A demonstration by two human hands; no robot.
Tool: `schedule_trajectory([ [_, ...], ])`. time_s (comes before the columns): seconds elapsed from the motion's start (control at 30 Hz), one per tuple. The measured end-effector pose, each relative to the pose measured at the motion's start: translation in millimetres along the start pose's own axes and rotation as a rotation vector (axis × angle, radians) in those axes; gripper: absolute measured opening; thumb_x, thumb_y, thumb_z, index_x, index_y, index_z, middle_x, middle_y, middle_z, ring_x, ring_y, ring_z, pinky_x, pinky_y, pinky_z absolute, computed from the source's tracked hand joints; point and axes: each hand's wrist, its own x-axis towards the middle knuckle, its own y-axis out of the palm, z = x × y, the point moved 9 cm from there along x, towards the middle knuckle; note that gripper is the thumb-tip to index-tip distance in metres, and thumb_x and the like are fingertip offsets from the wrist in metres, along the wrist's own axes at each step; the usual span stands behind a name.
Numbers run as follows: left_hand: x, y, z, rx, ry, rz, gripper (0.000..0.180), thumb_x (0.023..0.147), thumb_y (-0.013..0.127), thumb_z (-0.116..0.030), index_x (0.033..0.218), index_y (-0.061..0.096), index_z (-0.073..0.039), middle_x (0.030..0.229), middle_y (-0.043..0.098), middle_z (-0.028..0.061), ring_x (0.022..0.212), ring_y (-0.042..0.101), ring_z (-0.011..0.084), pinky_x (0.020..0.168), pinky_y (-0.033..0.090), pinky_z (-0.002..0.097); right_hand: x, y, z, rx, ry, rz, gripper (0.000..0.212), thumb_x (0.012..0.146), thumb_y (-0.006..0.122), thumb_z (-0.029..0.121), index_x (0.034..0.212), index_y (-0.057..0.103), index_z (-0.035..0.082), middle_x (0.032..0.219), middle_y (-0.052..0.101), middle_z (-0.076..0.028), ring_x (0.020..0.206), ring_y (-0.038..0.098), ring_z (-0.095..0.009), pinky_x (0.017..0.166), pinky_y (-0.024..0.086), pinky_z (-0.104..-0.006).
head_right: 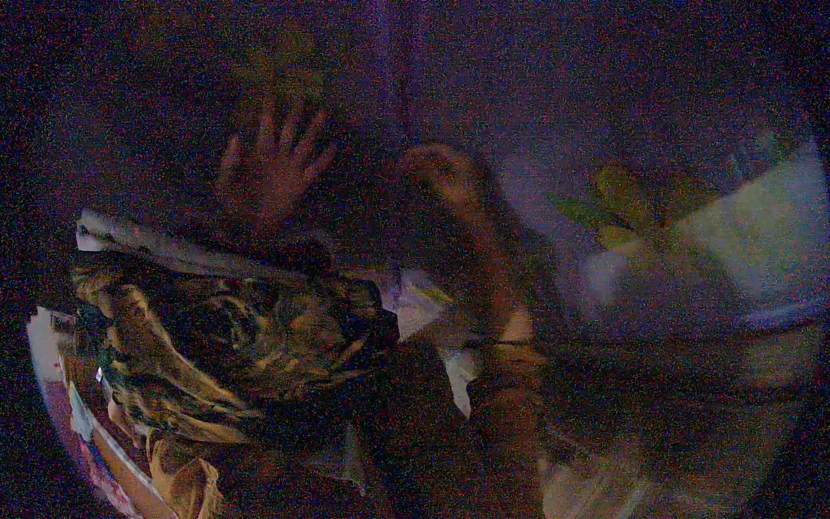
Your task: The person folds a dark blue shirt, a red shirt, and a white shirt on a bamboo mat. Each garment is smoothed, folded into a compact rectangle, and stacked on the right side of the mat. The person then picks up the stack and walks toward a doorway.
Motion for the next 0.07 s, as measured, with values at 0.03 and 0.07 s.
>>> schedule_trajectory([
  [0.03,-14.0,36.5,14.2,-0.012,0.044,0.125,0.050,0.091,0.042,-0.030,0.138,0.026,-0.025,0.141,0.030,0.0031,0.134,0.019,0.0274,0.107,0.016,0.0525,-30.0,-15.1,23.5,-0.034,-0.019,0.011,0.031,0.089,0.055,0.027,0.102,0.061,0.000,0.097,0.065,-0.009,0.088,0.061,-0.020,0.078,0.048,-0.0327],
  [0.07,-32.8,65.6,33.4,-0.001,0.052,0.120,0.050,0.091,0.042,-0.030,0.138,0.026,-0.025,0.141,0.030,0.0031,0.134,0.019,0.0274,0.107,0.016,0.0525,-62.4,-40.2,46.3,-0.060,0.018,-0.047,0.031,0.089,0.056,0.027,0.103,0.061,0.000,0.098,0.064,-0.009,0.090,0.060,-0.021,0.081,0.048,-0.0343],
])
